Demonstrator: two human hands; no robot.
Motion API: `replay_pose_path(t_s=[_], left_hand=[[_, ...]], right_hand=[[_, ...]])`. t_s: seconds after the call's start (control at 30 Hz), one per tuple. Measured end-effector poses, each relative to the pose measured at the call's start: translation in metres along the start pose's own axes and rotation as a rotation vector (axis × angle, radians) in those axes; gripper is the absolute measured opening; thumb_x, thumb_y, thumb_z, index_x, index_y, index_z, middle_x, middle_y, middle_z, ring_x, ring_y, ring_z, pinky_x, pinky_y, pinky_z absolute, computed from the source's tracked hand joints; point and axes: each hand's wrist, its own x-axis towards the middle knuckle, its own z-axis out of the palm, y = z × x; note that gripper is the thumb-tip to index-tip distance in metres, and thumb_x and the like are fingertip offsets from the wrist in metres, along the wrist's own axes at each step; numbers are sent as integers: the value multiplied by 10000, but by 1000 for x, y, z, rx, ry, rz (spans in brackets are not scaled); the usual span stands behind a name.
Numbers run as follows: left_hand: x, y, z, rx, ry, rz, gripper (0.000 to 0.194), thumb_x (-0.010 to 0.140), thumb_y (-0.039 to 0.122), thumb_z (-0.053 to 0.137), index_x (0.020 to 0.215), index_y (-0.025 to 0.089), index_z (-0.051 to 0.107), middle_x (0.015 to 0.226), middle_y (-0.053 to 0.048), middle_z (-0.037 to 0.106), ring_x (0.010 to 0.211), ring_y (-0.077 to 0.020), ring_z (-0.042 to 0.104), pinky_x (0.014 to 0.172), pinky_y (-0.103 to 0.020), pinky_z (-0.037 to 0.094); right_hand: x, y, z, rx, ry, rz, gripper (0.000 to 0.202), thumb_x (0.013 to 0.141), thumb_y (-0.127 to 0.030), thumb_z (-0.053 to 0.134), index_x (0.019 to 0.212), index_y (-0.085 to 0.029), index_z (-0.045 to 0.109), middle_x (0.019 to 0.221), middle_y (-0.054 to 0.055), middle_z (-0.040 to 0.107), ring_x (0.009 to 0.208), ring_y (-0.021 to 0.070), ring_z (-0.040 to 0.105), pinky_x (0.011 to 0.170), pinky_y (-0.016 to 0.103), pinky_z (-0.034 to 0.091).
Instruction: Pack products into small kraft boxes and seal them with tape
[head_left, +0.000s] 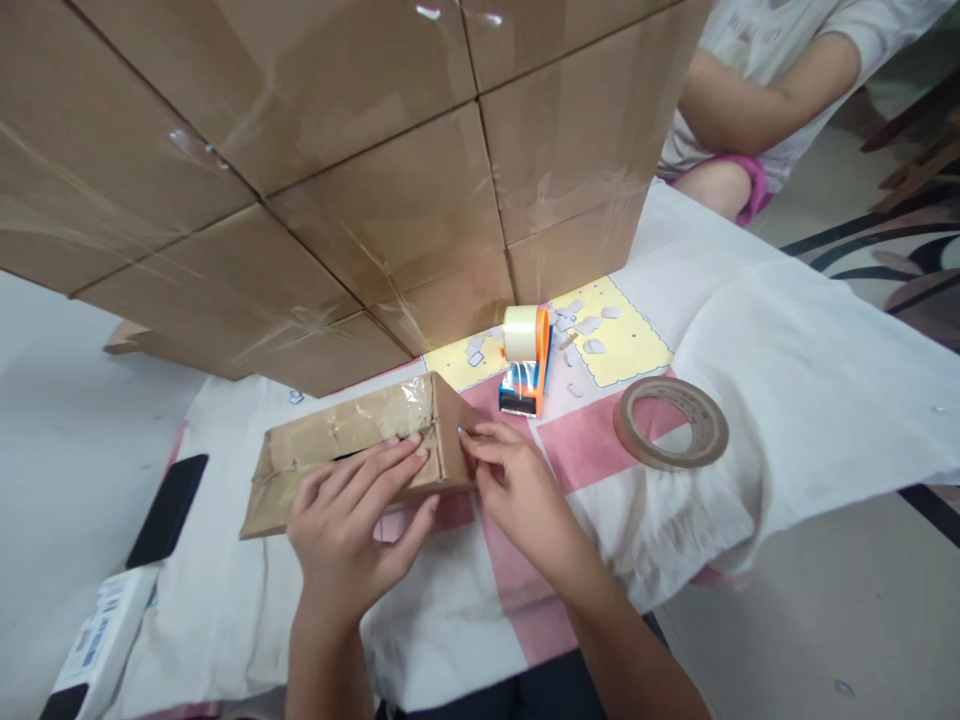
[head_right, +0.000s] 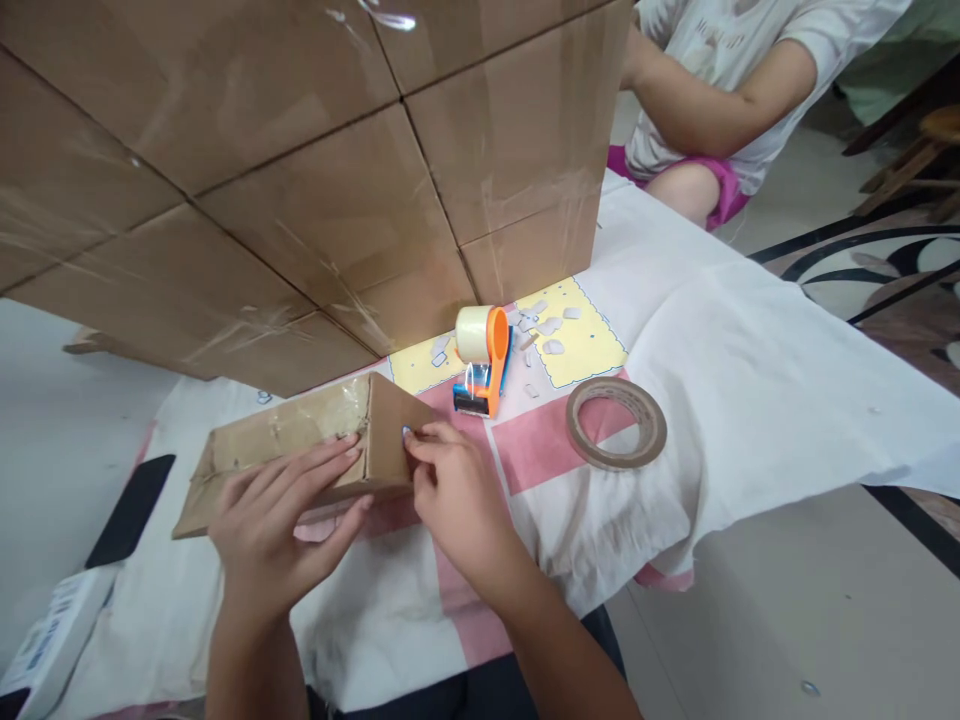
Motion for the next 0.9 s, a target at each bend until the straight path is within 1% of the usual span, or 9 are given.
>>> replay_pose_path(t_s=[0.13,0.27,0.33,0.43,0.5,0.6,0.77,0.83,0.9], left_hand=[[-11,-2,6,76,145,46,446,779,282,707,1221,307,648,1112,4,774,1072,-298,674,873,-430,407],[-22,-11,4,20,143,33,443,788,274,691,1226,329,649,1086,0,779,1148,-321,630,930,-478,396],[-27,-19,0,11,141,28,402,799,270,692,1196,322,656,1070,-14,781,1175,-337,610,968,-529,375],[-38,-30,-7,40,116,22,345,823,297,698,1165,315,658,1101,-42,768,1245,-362,549,1006,-611,358],[-47,-30,-11,36,94,7,334,835,376,700,1155,300,646,1186,-74,731,1316,-388,474,1006,-646,379],[-60,-10,-11,33,109,-112,490,793,495,741,1188,264,565,1414,-131,564,1403,-429,337,1039,-717,346],[-67,43,4,124,291,-409,739,715,402,853,1290,273,406,1616,-145,169,1489,-386,176,1145,-751,260],[-66,55,10,119,311,-462,786,716,371,858,1312,280,354,1631,-146,99,1517,-385,106,1170,-775,191],[-66,59,17,69,305,-517,836,722,348,856,1336,277,293,1636,-169,76,1528,-406,64,1166,-807,138]], right_hand=[[-1,0,-8,11,47,6,436,872,-37,483,1150,-245,747,1271,50,668,1171,174,631,1030,339,506],[-1,1,-13,25,67,24,385,892,-76,495,1112,-252,757,1257,52,684,1169,184,637,1039,371,504],[-2,0,-14,-15,56,13,388,895,-112,530,1194,-267,722,1318,47,659,1235,202,600,1084,405,474],[-5,-2,-12,-66,-43,-42,615,878,-206,627,1472,-286,488,1509,37,514,1418,228,435,1189,448,367],[-9,-4,-9,-67,-147,-70,764,874,-253,656,1562,-288,324,1578,42,425,1472,235,360,1215,460,325],[-11,-6,-1,-69,-204,-61,808,890,-275,641,1588,-314,236,1585,50,412,1465,249,375,1202,478,337],[-11,-9,8,-48,-242,-77,823,889,-223,618,1589,-342,203,1608,42,360,1486,237,333,1200,450,338],[-10,-10,9,-42,-267,-90,821,887,-205,614,1587,-343,208,1582,49,393,1470,234,355,1189,435,346],[-9,-12,8,-60,-289,-71,776,880,-210,631,1563,-330,284,1473,66,507,1382,241,460,1132,419,398]])
